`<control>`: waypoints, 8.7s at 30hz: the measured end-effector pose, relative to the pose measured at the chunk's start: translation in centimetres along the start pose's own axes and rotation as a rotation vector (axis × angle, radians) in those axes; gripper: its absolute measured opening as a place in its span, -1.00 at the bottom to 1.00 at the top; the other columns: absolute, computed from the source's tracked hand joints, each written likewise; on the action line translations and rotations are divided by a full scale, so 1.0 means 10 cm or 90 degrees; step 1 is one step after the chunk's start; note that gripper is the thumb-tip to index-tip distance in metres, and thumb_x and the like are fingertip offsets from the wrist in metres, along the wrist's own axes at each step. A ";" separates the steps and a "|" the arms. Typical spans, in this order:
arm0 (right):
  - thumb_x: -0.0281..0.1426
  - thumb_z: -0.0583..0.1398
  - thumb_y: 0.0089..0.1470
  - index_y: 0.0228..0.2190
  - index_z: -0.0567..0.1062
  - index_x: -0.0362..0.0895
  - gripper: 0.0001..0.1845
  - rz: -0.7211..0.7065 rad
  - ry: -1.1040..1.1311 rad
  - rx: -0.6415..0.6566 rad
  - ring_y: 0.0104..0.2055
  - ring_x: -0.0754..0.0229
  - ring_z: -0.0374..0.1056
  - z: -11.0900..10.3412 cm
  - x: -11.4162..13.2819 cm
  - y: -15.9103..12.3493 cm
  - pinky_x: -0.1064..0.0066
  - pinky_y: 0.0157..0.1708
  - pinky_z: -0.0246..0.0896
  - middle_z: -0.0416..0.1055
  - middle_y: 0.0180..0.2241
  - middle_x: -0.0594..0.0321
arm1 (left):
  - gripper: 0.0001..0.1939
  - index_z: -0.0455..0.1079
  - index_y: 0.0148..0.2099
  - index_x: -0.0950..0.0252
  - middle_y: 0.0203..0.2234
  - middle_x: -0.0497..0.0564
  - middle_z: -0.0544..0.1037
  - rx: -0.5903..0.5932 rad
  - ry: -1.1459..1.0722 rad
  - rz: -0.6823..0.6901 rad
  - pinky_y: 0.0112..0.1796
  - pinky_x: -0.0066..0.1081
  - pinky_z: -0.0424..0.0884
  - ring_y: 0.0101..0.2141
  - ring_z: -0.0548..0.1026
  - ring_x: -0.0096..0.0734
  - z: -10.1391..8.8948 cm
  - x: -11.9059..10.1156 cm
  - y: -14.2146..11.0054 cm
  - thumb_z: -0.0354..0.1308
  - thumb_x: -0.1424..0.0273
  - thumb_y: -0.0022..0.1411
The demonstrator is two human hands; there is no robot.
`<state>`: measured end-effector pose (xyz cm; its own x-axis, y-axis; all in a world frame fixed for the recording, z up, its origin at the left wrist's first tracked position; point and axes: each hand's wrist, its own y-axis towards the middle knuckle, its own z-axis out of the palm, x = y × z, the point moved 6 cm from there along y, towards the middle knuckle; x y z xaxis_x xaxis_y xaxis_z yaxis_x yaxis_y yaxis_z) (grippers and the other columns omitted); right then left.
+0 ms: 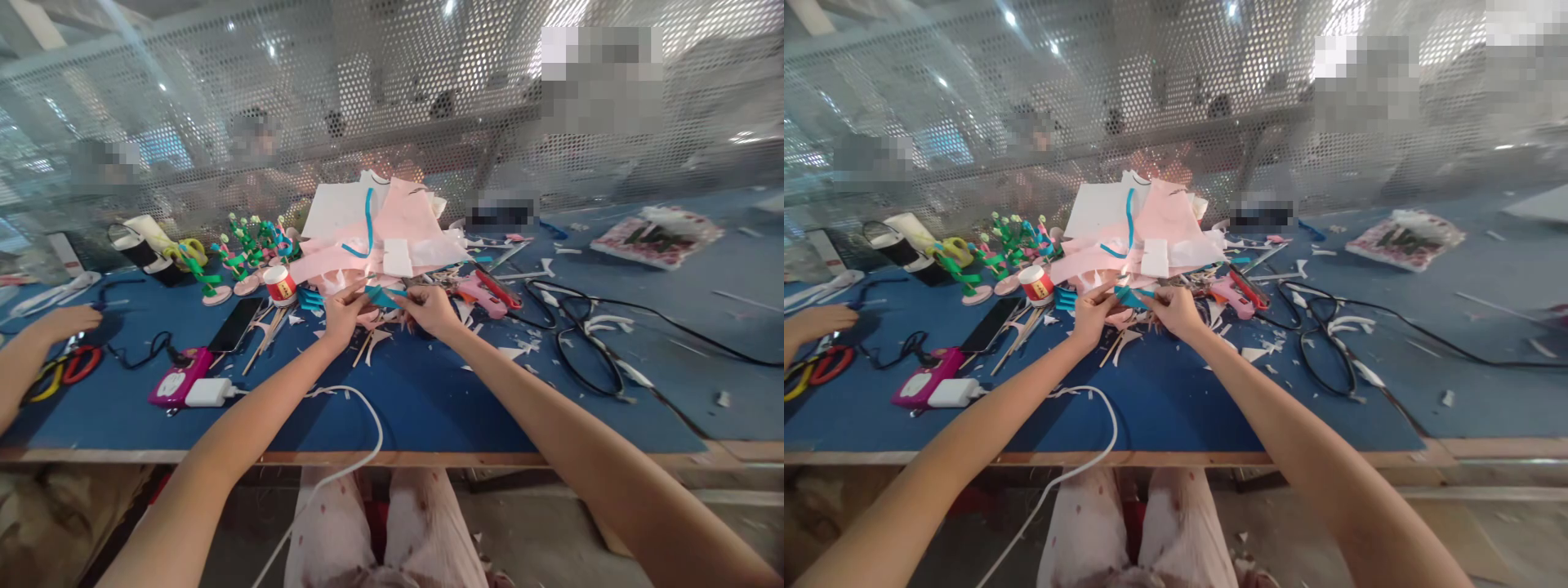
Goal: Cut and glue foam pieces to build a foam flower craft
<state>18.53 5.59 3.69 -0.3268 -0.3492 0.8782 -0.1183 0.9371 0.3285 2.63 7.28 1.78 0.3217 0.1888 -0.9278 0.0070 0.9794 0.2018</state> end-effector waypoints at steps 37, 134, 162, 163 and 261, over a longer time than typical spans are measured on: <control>0.04 0.31 -0.39 -0.75 0.31 -0.12 -0.49 0.112 0.140 0.059 -0.75 0.28 0.27 0.13 -0.03 -0.04 0.45 -0.72 0.22 0.32 -0.79 0.34 | -0.73 0.51 -0.18 0.32 -0.26 0.01 0.60 -0.012 0.140 0.036 -0.12 -0.16 0.47 -0.30 0.57 -0.26 0.01 -0.07 -0.03 0.25 0.40 0.00; -0.06 0.29 -0.25 -0.71 0.35 -0.14 -0.58 0.117 0.031 0.138 -0.75 0.29 0.27 0.23 0.00 -0.09 0.50 -0.74 0.20 0.31 -0.80 0.36 | -0.69 0.54 -0.25 0.32 -0.32 0.01 0.61 -0.055 0.099 0.066 -0.21 -0.20 0.52 -0.31 0.57 -0.25 -0.07 -0.01 0.03 0.30 0.32 -0.10; -0.01 0.32 -0.36 -0.64 0.41 -0.14 -0.56 0.101 0.082 0.091 -0.65 0.21 0.37 0.16 -0.01 -0.05 0.43 -0.62 0.34 0.41 -0.71 0.31 | -0.69 0.53 -0.22 0.28 -0.32 -0.02 0.61 -0.031 0.122 0.101 -0.22 -0.22 0.52 -0.35 0.56 -0.29 -0.02 -0.10 -0.02 0.28 0.30 -0.07; -0.02 0.33 -0.38 -0.65 0.41 -0.14 -0.56 0.106 0.085 0.088 -0.65 0.21 0.38 0.16 -0.01 -0.05 0.43 -0.61 0.35 0.41 -0.72 0.31 | -0.70 0.54 -0.25 0.29 -0.37 -0.03 0.62 -0.034 0.118 0.093 -0.26 -0.25 0.53 -0.39 0.56 -0.31 -0.02 -0.10 -0.01 0.29 0.29 -0.08; 0.05 0.28 -0.30 -0.77 0.35 -0.12 -0.50 0.054 0.028 0.064 -0.70 0.20 0.31 0.01 -0.08 0.03 0.34 -0.65 0.30 0.40 -0.73 0.23 | -0.76 0.48 -0.40 0.37 -0.54 0.00 0.55 0.087 0.233 0.102 -0.36 -0.30 0.50 -0.47 0.51 -0.37 0.01 -0.26 0.11 0.30 0.30 -0.12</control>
<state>18.68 6.13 3.09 -0.2988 -0.2668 0.9163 -0.1865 0.9579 0.2181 1.87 7.88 4.40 -0.0292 0.3753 -0.9264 0.1171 0.9217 0.3697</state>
